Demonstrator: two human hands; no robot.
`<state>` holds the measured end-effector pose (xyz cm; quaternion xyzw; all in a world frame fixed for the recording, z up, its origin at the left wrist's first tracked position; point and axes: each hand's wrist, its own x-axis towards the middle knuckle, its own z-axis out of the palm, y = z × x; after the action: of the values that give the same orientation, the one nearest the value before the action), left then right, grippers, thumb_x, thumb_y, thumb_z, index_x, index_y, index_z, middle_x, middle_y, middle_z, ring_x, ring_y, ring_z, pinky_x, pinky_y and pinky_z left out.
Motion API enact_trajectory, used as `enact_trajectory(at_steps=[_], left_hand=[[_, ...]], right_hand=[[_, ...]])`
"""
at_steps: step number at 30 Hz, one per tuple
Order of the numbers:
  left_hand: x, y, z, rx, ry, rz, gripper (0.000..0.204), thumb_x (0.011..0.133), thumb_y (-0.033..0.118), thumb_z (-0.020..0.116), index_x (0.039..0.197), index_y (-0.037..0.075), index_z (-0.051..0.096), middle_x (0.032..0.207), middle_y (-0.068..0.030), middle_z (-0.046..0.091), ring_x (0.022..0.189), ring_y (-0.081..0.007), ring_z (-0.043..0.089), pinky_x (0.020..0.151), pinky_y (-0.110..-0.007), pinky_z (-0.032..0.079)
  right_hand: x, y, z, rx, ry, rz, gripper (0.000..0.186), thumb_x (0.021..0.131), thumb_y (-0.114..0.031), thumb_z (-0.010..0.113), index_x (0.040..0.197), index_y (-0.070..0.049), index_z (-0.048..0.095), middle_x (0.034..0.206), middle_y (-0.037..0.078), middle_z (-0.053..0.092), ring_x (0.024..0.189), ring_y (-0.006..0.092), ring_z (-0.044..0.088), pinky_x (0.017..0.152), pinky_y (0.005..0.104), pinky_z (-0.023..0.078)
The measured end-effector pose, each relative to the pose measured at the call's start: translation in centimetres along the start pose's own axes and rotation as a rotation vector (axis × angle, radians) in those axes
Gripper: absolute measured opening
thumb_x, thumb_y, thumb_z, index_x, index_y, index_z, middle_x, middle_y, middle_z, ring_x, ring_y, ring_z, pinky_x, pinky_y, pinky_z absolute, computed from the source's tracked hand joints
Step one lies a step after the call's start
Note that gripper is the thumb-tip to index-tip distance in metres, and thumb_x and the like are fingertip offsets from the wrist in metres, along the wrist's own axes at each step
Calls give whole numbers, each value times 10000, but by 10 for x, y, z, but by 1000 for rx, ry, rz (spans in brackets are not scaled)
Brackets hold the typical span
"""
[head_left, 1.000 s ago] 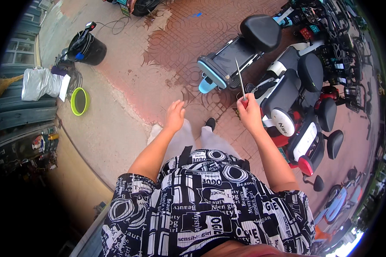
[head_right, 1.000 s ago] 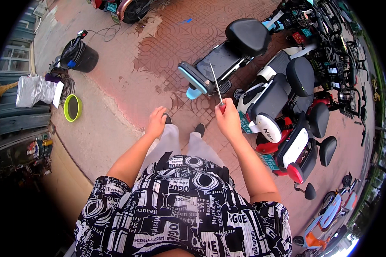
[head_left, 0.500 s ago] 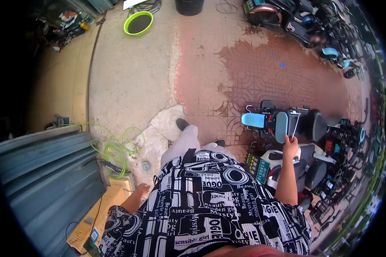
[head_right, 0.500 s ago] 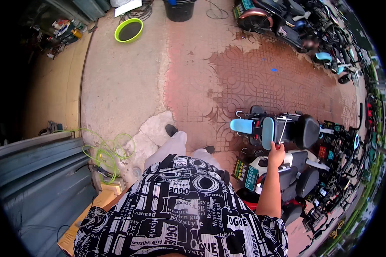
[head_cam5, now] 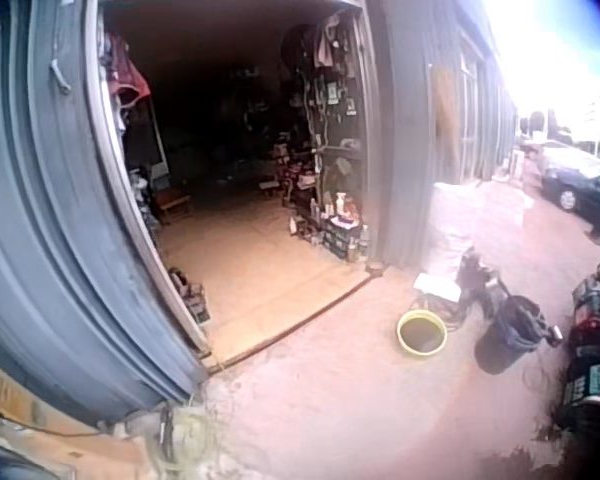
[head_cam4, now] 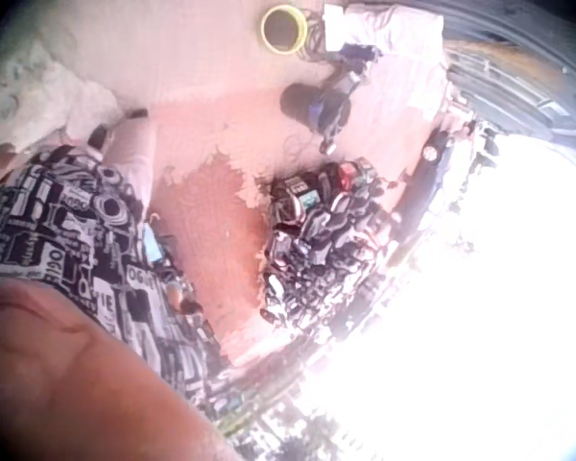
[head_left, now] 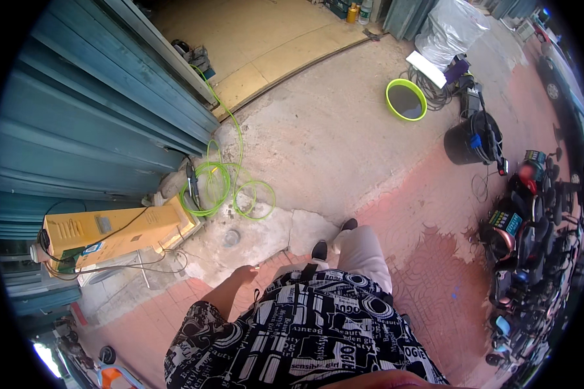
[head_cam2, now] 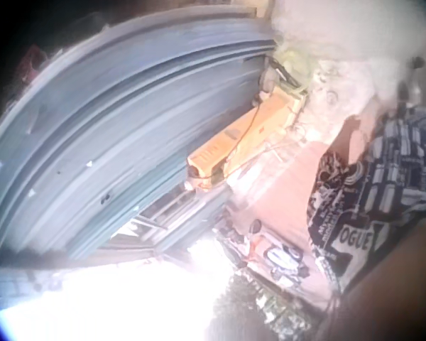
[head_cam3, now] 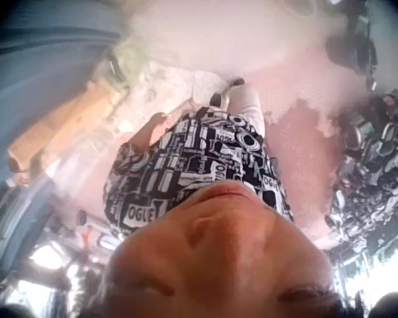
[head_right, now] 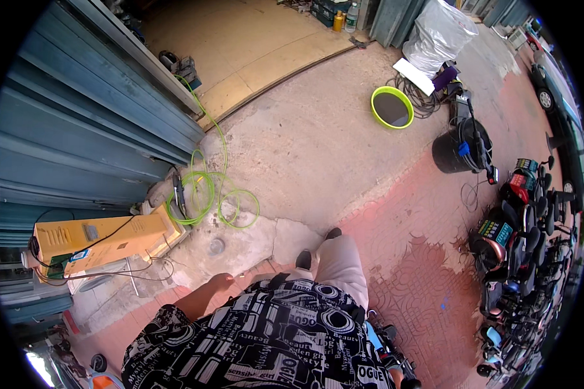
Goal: The person wipes a scooter seat with a blue cloth, then installs a light blue backrest onto the scooter. They use a screwdriver to tighten screws on the backrest and adjust its position.
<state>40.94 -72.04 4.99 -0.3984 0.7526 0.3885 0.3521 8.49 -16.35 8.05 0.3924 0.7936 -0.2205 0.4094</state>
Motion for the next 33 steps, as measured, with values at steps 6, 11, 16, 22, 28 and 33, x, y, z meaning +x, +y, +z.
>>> enact_trajectory(at_steps=[6,11,16,22,28,33], left_hand=[[105,82,-126,-573,415,96,385,947,339,552,1181,41,622,1001,-169,688,831,-257,675,734,-345,527],[123,159,-226,-785,136,-147,328,928,343,588,1110,82,672,652,-88,654,469,-160,593,452,-301,491],[104,146,-213,-130,2,88,320,816,224,627,1111,100,619,871,-171,684,836,-364,665,666,-454,527],[176,212,-333,-378,-51,0,219,868,233,605,1047,112,642,888,-153,682,865,-334,658,698,-426,509],[273,240,-464,-742,14,60,244,858,278,631,1031,109,659,894,-125,690,839,-284,654,709,-392,506],[312,205,-572,-793,53,74,270,849,316,653,1017,106,673,899,-101,696,816,-243,650,718,-363,503]], right_hand=[[-19,-227,81,-237,-234,-229,157,849,-135,612,931,-1,617,760,179,658,588,306,647,478,442,499],[15,-394,68,-367,-158,-138,135,853,-127,597,928,-15,601,711,173,641,540,304,629,439,448,486],[89,-631,3,-591,87,-130,112,858,-119,583,925,-29,585,662,166,624,492,303,612,400,455,473],[-179,-998,296,-191,-406,-941,41,832,-100,582,835,-82,545,596,35,514,449,168,512,396,316,420],[-410,-1097,513,-686,-497,-1684,179,848,-216,618,926,-55,607,763,141,662,688,293,644,640,383,520],[-379,-1146,566,-1476,-296,-1594,265,748,-312,625,743,-48,634,665,135,652,685,302,663,640,409,525]])
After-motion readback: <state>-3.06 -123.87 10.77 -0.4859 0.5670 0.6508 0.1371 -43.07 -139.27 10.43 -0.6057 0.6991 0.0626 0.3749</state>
